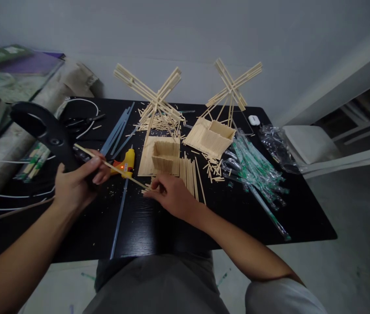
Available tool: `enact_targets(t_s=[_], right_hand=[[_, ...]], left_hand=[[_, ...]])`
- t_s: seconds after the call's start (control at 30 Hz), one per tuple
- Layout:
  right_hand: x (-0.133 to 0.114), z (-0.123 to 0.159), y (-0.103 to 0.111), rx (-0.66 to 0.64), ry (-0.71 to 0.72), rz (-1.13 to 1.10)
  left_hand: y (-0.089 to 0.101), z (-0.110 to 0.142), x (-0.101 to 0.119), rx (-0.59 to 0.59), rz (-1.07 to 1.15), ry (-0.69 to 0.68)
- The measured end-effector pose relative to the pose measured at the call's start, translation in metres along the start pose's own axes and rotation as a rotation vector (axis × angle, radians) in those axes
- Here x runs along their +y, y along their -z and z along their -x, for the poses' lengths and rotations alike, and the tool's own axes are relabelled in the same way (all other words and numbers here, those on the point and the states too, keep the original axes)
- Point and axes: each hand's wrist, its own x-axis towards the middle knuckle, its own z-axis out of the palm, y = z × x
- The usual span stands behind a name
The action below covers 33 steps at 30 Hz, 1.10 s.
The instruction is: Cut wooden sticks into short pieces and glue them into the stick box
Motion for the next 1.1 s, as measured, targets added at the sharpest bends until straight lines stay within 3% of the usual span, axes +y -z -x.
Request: enact_targets(t_s=[0.17,0.47,0.6,0.7,0.87,1.1], right_hand=[[-0.002,0.007,-0.006,-0.185,0.144,0.307],[-0.005,0.014,-0.017,-0.198,0.216,0.554],[-0.004,0.017,-0.020,-0.168,0.291,0.589],[-0.006,0.018,-0.020,-0.126,0.326,0.533],[-0.014,0.012,-0.013,-0.107,0.246,0.252],[-0.010,0.002,-0.013,-0.041,0.061,-0.078]], left_hand=[[0.002,-0.003,-0.003,0.096,-0.119,-0.125],[0.011,0.000,-0.014,0.108,-0.271,-0.052],[0.011,0.002,-0.013,0.078,-0.342,-0.089],[0.011,0.002,-0.011,0.069,-0.339,-0.114],[0.009,0.002,-0.004,0.098,-0.342,-0.157],[-0.008,0.013,0.015,-0.171,-0.738,-0.280]])
